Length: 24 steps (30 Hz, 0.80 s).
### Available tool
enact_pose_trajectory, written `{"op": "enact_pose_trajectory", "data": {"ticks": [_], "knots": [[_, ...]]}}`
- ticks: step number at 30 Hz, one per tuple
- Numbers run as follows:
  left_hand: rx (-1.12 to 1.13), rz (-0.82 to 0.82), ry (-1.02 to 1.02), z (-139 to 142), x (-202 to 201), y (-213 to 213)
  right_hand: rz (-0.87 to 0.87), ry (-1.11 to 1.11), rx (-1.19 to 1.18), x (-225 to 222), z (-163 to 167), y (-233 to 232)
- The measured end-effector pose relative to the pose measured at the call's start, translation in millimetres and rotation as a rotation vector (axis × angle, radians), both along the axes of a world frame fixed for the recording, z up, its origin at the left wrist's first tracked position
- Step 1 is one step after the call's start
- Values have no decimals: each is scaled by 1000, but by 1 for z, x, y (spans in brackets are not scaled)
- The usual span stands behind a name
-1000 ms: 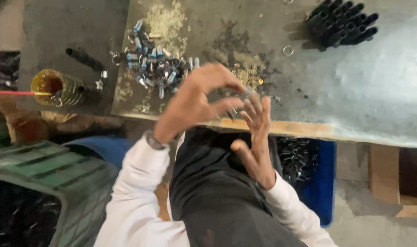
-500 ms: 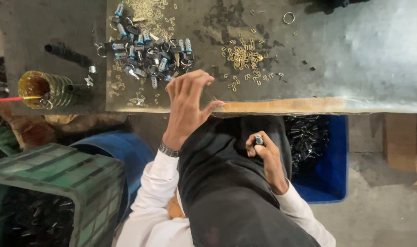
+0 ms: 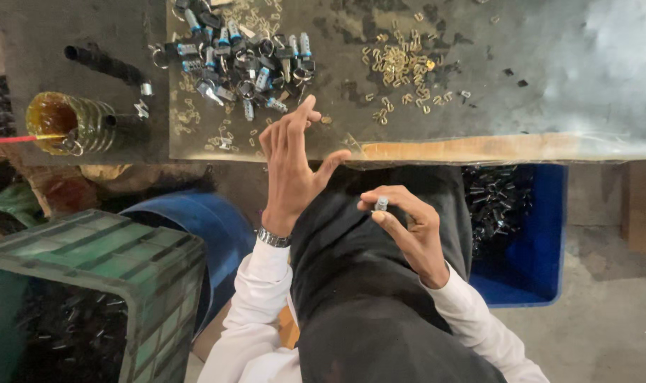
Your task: The person sits at a workbench assembling padlock cylinders. They pick up a lock body, insert small pin components into it by hand, then use a black cylindrical pressing tool to press the parts into the lock, placing finished locks on the table and taking new parts from bins.
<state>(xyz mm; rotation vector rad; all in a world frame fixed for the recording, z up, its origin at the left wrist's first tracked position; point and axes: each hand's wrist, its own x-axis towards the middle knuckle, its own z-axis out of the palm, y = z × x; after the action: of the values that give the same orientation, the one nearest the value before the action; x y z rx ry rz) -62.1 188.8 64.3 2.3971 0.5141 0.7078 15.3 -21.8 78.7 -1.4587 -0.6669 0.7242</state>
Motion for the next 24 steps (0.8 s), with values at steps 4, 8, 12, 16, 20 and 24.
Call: {"op": "enact_pose_trajectory", "data": {"ticks": [4, 8, 12, 16, 20, 24], "knots": [[-3, 70, 58, -9, -5, -1, 17, 61, -74, -10, -15, -4], [181, 12, 106, -11, -10, -3, 43, 114, -122, -17, -28, -10], [69, -16, 43, -13, -15, -5, 46, 106, -132, -21, -42, -14], [214, -5, 141, -15, -18, -6, 20, 175, -141, -25, -56, -16], [165, -1, 151, -18, -21, -5, 28, 251, -156, -25, -61, -18], [70, 50, 72, -20, -25, -6, 32, 227, -152, -18, -62, -19]]}}
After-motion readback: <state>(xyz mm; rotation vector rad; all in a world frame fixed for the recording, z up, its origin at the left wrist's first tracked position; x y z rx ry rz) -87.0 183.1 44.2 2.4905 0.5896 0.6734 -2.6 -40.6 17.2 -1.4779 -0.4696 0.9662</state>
